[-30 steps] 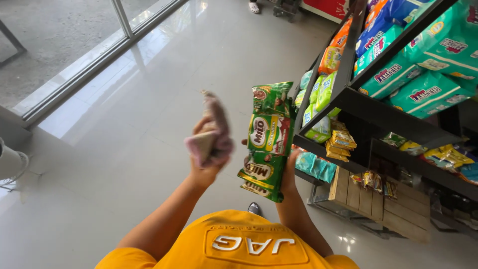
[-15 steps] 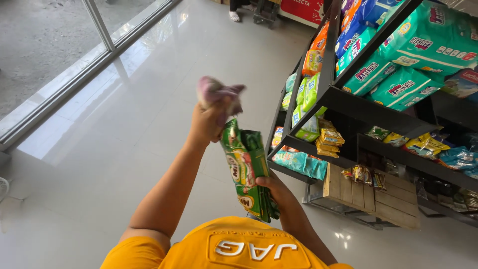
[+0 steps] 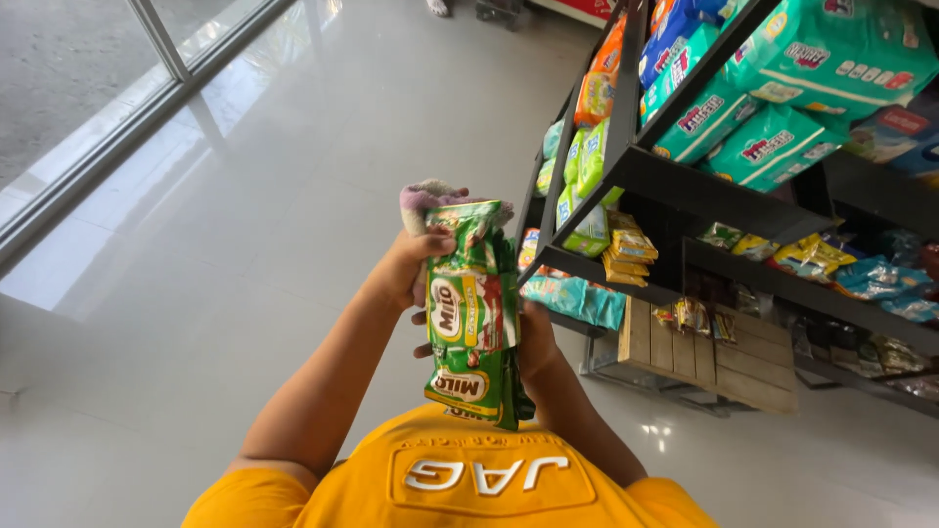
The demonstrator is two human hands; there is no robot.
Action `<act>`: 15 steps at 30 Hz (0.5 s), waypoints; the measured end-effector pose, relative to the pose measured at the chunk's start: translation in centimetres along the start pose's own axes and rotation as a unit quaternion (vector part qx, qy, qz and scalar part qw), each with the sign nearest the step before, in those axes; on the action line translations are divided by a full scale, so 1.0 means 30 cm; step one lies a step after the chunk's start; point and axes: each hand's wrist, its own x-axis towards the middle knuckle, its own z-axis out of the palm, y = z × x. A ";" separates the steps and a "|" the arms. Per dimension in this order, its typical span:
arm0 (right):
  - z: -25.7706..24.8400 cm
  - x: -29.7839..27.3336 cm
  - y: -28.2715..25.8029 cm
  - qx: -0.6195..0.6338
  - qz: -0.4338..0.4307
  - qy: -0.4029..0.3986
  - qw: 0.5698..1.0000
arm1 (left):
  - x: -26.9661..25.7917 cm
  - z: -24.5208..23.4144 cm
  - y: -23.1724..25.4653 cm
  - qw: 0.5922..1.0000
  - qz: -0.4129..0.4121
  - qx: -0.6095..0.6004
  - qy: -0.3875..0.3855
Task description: Cleaning and wiping down various packaged grocery items on the store shelves using a cloth.
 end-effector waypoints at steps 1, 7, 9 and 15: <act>-0.057 0.019 0.010 0.013 0.006 -0.008 1.000 | 0.013 0.035 -0.006 0.996 0.023 0.004 0.081; -0.183 0.051 0.021 0.077 0.033 -0.049 0.995 | 0.030 0.157 0.025 0.978 0.071 0.034 0.194; -0.220 0.046 0.011 0.098 0.041 -0.050 0.993 | 0.034 0.175 0.030 0.974 0.086 0.028 0.209; -0.267 0.031 -0.032 0.006 0.044 0.027 0.999 | 0.050 0.223 0.027 0.972 0.066 0.010 0.223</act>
